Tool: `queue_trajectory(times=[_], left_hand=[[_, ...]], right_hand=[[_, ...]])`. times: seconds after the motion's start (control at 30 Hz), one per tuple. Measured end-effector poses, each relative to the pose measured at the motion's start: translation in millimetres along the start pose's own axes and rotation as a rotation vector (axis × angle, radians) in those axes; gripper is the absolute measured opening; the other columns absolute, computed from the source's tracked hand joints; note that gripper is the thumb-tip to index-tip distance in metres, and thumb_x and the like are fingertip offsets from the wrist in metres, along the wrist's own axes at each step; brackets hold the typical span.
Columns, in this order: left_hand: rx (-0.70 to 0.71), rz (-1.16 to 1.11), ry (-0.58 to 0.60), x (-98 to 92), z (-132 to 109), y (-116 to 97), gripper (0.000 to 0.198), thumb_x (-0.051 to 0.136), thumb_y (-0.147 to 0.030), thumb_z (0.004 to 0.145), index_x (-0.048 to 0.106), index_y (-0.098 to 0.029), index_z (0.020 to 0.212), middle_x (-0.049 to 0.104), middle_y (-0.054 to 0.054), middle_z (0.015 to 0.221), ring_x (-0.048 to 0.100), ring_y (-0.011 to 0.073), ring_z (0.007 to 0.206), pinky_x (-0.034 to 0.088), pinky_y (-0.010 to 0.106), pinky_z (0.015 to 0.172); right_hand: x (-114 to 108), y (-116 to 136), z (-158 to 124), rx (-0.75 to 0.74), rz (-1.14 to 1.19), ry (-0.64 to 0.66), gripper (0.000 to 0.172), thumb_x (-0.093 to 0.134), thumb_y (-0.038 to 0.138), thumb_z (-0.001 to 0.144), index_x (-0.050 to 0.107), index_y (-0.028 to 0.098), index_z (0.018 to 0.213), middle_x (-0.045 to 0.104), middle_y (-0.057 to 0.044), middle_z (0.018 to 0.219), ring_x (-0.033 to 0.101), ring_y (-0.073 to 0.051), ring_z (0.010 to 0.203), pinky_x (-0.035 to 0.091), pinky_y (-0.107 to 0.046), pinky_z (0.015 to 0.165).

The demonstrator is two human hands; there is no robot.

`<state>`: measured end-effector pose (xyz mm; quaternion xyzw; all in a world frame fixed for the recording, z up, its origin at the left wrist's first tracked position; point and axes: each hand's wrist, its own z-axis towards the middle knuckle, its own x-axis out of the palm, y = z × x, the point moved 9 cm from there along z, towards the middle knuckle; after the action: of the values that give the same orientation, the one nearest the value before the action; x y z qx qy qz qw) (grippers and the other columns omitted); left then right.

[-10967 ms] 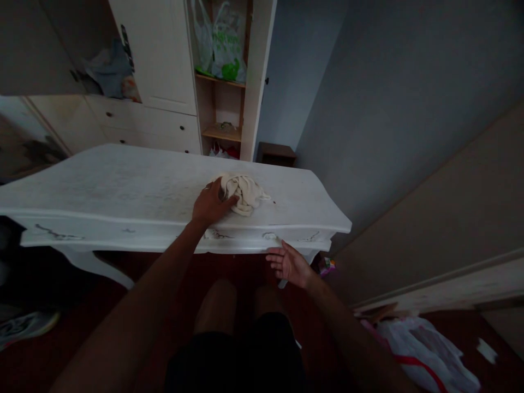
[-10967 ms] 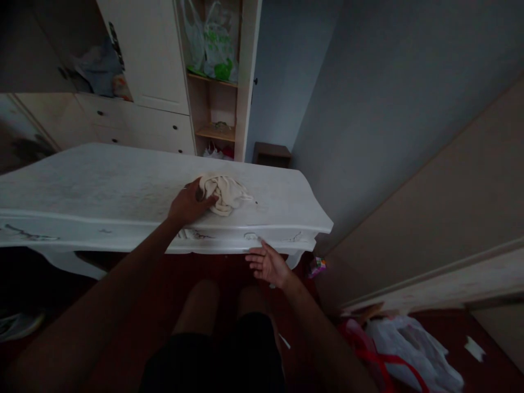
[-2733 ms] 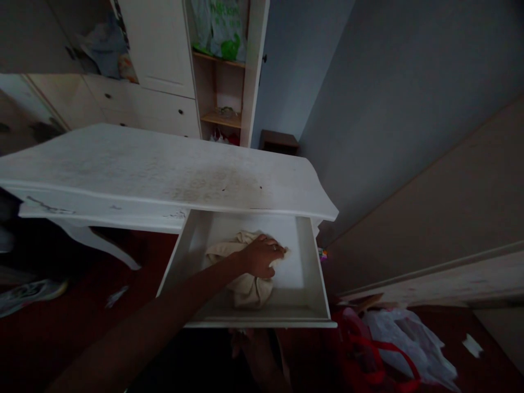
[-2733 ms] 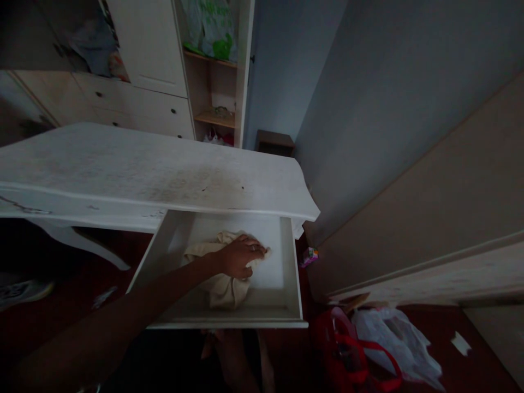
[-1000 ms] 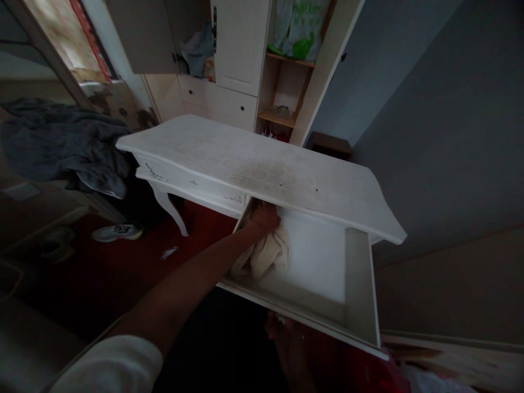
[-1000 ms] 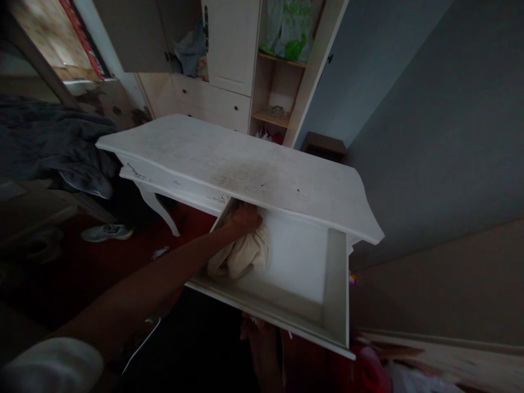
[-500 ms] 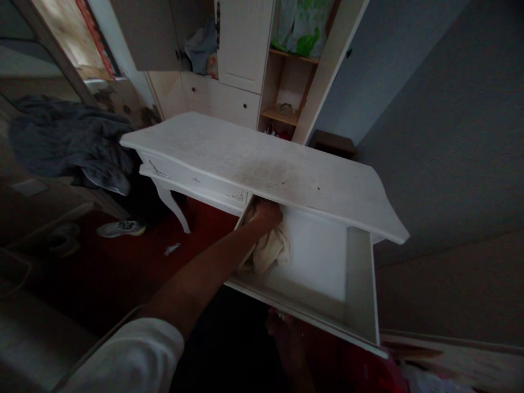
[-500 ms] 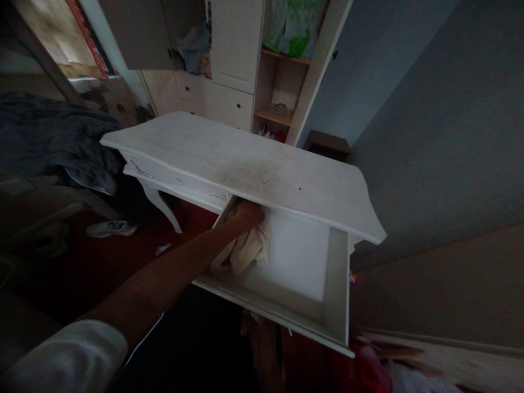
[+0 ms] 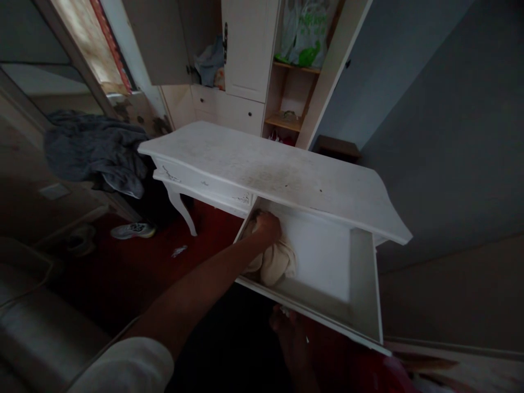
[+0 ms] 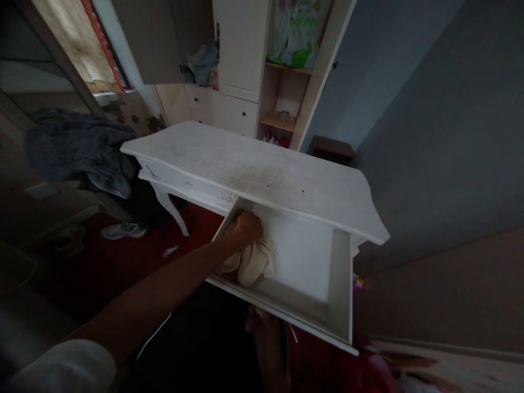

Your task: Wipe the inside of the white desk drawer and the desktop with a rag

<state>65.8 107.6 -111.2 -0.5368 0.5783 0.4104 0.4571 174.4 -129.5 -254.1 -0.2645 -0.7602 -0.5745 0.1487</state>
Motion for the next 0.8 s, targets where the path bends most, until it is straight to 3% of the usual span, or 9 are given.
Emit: queue_trajectory(times=[0.27, 0.37, 0.5, 0.7, 0.8], left_hand=[[0.034, -0.033, 0.076, 13.0, -35, 3, 0.04, 0.045, -0.029, 0.094, 0.072, -0.008, 0.114, 0.068, 0.024, 0.124, 0.063, 0.0315, 0.119, 0.051, 0.042, 0.094], [0.01, -0.066, 0.112, 15.2, -51, 6, 0.06, 0.044, -0.054, 0.094, 0.069, -0.006, 0.12, 0.066, 0.027, 0.126, 0.063, 0.0358, 0.119, 0.053, 0.047, 0.092], [0.032, -0.136, 0.169, 17.8, -73, 12, 0.095, 0.042, -0.083, 0.079, 0.061, -0.005, 0.129, 0.061, 0.031, 0.13, 0.061, 0.0392, 0.121, 0.052, 0.048, 0.094], [0.197, -0.17, 0.269, 24.2, -95, 10, 0.115, 0.059, -0.09, 0.057, 0.054, -0.008, 0.137, 0.057, 0.029, 0.136, 0.059, 0.0411, 0.121, 0.05, 0.051, 0.099], [0.214, -0.151, 0.269, 24.3, -101, 10, 0.118, 0.064, -0.088, 0.055, 0.05, -0.008, 0.14, 0.055, 0.029, 0.138, 0.059, 0.0411, 0.122, 0.049, 0.05, 0.1]], right_hand=[[2, 2, -3, 0.002, 0.017, -0.002, 0.026, 0.077, 0.044, 0.078, 0.071, 0.024, 0.093, 0.072, -0.004, 0.085, 0.061, -0.017, 0.061, 0.051, -0.033, 0.057], [0, -1, -1, 0.017, 0.025, -0.008, 0.027, 0.074, 0.048, 0.081, 0.071, 0.023, 0.091, 0.073, -0.004, 0.083, 0.061, -0.016, 0.059, 0.051, -0.033, 0.055], [-1, -4, 3, 0.014, 0.034, -0.011, 0.03, 0.075, 0.05, 0.078, 0.071, 0.022, 0.088, 0.072, -0.004, 0.081, 0.06, -0.016, 0.058, 0.049, -0.031, 0.052], [-1, -2, 4, 0.003, 0.044, -0.013, 0.032, 0.077, 0.049, 0.077, 0.072, 0.021, 0.091, 0.072, -0.004, 0.082, 0.061, -0.016, 0.06, 0.049, -0.03, 0.052], [-1, -1, 3, -0.001, 0.061, -0.025, 0.031, 0.078, 0.047, 0.075, 0.072, 0.021, 0.091, 0.073, -0.004, 0.083, 0.061, -0.016, 0.062, 0.05, -0.03, 0.053]])
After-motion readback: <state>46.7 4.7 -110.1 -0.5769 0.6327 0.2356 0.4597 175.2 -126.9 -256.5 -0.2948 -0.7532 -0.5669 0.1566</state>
